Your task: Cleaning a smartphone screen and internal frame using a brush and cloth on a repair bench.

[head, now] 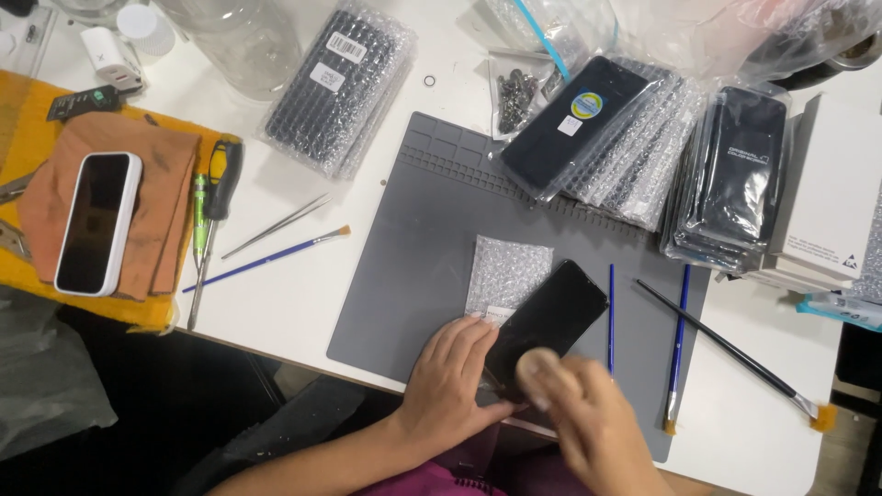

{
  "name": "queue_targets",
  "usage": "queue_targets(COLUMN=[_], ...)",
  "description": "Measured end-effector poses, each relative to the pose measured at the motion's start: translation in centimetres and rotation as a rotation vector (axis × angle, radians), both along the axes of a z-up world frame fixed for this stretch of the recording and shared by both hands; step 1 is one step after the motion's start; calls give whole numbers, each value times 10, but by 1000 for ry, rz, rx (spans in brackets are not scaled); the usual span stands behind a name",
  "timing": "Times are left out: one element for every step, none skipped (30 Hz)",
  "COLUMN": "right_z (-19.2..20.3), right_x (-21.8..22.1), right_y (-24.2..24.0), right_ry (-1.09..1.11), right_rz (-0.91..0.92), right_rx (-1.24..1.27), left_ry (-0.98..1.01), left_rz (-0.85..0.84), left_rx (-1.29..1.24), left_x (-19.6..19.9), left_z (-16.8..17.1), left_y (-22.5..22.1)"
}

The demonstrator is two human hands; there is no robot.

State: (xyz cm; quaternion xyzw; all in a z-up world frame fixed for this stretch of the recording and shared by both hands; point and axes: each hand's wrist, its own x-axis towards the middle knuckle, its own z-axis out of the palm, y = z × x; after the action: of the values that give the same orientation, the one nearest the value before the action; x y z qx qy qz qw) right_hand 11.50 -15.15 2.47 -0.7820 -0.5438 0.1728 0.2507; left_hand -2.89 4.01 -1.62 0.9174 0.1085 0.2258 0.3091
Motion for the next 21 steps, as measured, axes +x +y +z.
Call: queue_targets(right_z=[7, 13, 21, 10, -1, -10, -11, -12, -13, -18, -22, -27, -27, -27, -27, -27, -28, -28, -25, -23, -20], right_x=[2, 3, 5, 2, 0, -5, -9, -14, -19, -22, -25, -29, -31, -33, -35, -39, -43, -47, -50, -52, -55], right_y=[7, 15, 23, 24, 25, 21, 23, 25, 27, 28, 28, 29, 28, 29, 29, 27, 25, 22, 19, 17, 15], right_ry=[2, -53, -108, -112, -170, -222, -220, -197, -173, -173, -145, -116, -115, -111, -107, -107, -93, -79, -79, -20, 38], right_rz=[8, -144, -297, -299, -322, -340, -339, -365, -392, -392, -407, -423, -423, -376, -328, -330, -300, -268, -268, -205, -142], right_rx=[-6, 1, 7, 18, -13, -59, -63, -44, -24, -26, -3, 18, 16, 61, 105, 104, 105, 107, 105, 94, 83], left_ry=[2, -24, -51, -56, -49, -33, -30, -27, -24, -24, -29, -34, -32, -14, 5, 5, -1, -7, -7, -17, -27], left_rz=[8, 11, 15, 12, 4, -1, 0, 3, 6, 7, 10, 12, 12, 3, -6, -8, -15, -19, -18, -22, -25], left_rx=[-6, 5, 17, 27, 18, -6, -10, 4, 18, 17, 24, 30, 28, 22, 17, 16, 13, 9, 7, -1, -10], left_x=[0, 1, 1, 2, 2, -1, 0, 0, 0, 1, 1, 1, 0, 0, 0, 0, 0, 0, 1, 1, 0], left_z=[2, 4, 6, 4, 3, 2, 2, 1, 1, 1, 1, 1, 1, 1, 1, 1, 1, 1, 2, 3, 4], left_y=[0, 1, 1, 3, 4, 0, 1, 1, 1, 1, 1, 1, 1, 1, 2, 3, 3, 3, 3, 4, 4])
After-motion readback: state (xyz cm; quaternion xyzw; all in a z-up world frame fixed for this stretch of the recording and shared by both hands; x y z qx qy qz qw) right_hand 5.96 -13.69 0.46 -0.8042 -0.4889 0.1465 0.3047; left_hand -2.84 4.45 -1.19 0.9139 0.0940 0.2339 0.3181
